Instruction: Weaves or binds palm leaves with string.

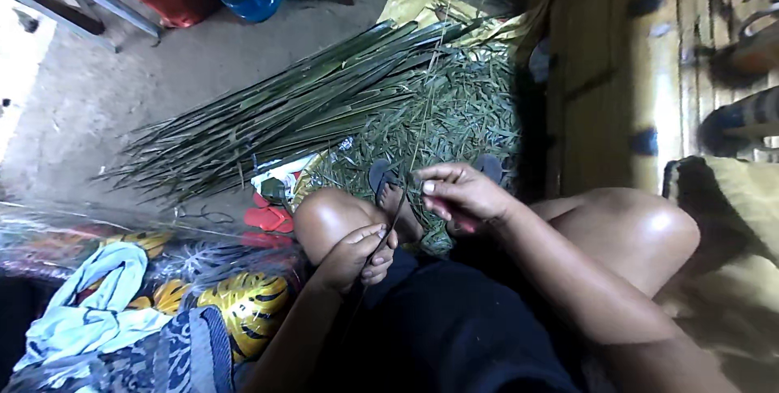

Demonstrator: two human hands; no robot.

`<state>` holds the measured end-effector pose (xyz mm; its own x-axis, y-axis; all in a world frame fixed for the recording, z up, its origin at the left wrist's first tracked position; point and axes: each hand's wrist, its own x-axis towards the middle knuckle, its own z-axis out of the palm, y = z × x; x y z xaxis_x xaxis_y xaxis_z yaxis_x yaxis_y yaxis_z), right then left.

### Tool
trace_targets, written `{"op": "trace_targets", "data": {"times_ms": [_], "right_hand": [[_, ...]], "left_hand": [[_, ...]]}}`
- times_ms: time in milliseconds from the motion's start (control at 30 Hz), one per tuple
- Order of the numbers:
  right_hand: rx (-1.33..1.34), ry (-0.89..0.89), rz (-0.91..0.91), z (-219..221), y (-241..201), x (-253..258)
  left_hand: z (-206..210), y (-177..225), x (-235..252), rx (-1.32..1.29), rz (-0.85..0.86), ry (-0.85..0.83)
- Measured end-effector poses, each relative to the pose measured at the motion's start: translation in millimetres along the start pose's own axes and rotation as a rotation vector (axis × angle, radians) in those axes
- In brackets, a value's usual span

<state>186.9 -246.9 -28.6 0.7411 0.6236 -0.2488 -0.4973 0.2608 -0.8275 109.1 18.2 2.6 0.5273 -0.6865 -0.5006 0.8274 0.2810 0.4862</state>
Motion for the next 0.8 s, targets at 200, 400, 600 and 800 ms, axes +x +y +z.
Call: {"op": "trace_targets", "data": {"times_ms": [200, 400, 600, 800], "right_hand": [[-0.004, 0.049, -0.061, -13.9, -13.5, 11.7], [-0.03, -0.044, -0.111, -19.9, -43.3, 26.6], [-0.093, 0.059, -0.186, -30.6, -73.7, 45.3], [-0.004, 0.373, -0.252, -51.2, -118.9, 58.1]], "left_hand": [[-3.1, -9.6, -8.0, -0.046, -0.026, -0.045], [-1.8, -7.8, -20.7, -0.017, 0.016, -0.026], [0.7, -9.0, -32.3, -0.003, 0.03, -0.012], [3.6, -14.6, -45.7, 0.169, 0.087, 0.111]]}}
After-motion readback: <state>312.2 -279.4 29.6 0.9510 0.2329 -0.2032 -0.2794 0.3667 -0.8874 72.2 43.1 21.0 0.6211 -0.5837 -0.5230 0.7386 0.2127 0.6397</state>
